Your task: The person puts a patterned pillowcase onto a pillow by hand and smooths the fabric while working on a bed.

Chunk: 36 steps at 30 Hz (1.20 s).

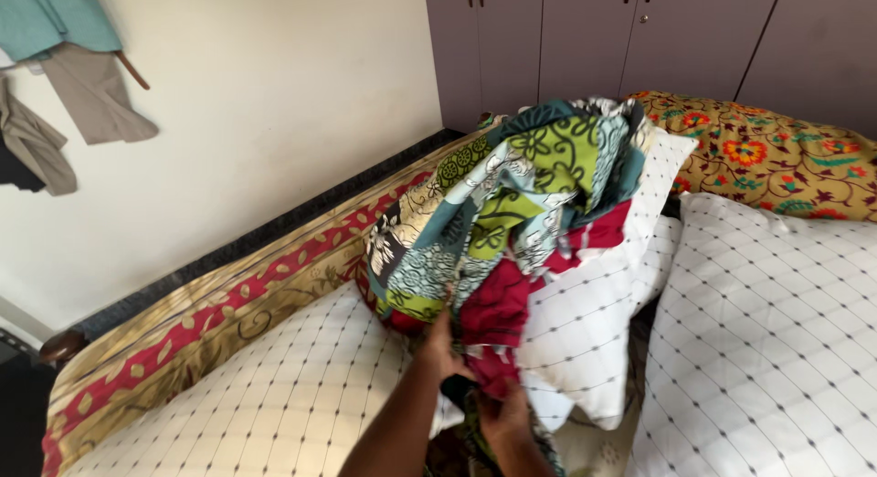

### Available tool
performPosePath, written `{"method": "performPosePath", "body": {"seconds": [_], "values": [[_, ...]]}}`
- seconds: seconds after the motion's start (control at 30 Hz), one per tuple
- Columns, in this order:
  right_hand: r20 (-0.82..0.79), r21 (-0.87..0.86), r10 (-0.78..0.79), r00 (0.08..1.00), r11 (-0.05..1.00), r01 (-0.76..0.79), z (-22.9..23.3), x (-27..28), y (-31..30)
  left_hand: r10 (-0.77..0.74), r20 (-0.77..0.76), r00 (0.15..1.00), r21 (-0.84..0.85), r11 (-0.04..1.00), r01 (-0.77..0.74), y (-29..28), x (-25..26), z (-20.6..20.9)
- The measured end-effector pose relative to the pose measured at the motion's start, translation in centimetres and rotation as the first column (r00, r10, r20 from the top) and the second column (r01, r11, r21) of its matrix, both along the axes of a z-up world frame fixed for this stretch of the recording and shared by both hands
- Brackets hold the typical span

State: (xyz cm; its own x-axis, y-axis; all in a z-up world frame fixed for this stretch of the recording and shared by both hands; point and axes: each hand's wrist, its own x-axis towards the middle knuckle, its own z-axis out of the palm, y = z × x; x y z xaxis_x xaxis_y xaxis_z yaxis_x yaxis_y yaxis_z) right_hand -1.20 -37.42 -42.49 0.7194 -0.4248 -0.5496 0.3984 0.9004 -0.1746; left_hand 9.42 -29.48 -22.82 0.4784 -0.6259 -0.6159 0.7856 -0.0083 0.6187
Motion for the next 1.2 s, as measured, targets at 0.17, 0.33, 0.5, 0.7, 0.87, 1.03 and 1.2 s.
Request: {"method": "performPosePath", "body": {"seconds": [0.17,0.33,0.5,0.7,0.87,1.03,1.2], "values": [[0.048,-0.215,-0.093,0.994,0.971,0.102,1.2,1.3,-13.1,-0.033,0.025,0.999,-0.036,0.999,0.034,-10.7,-0.3,0.8],[-0.229,-0.258,0.062,0.972,0.958,-0.122,5.9,0.1,-22.7,-0.046,0.085,0.995,0.151,0.988,0.032,-21.1,-0.3,5.3],[-0.346,-0.266,0.126,0.93,0.937,-0.226,3.9,-0.4,-22.1,0.054,0.025,0.998,0.276,0.959,-0.059,-21.0,0.3,5.3],[-0.635,-0.428,0.228,0.738,0.691,-0.582,2.3,-1.3,-18.0,-0.148,0.07,0.987,0.322,0.939,0.118,-14.6,1.0,5.8],[-0.921,-0.379,-0.047,0.386,0.329,-0.865,3.6,-2.3,-11.1,-0.263,0.44,0.858,0.363,0.927,0.097,-6.3,3.2,1.6],[-0.913,-0.183,-0.385,0.132,0.1,-0.978,5.1,-3.9,-8.8,-0.233,0.938,0.258,0.318,0.873,-0.369,10.4,6.0,-1.5],[-0.782,0.126,-0.607,0.145,-0.381,-0.916,5.5,-6.0,-8.0,-0.646,0.567,0.511,0.789,0.249,-0.562,28.3,0.3,3.6]]}}
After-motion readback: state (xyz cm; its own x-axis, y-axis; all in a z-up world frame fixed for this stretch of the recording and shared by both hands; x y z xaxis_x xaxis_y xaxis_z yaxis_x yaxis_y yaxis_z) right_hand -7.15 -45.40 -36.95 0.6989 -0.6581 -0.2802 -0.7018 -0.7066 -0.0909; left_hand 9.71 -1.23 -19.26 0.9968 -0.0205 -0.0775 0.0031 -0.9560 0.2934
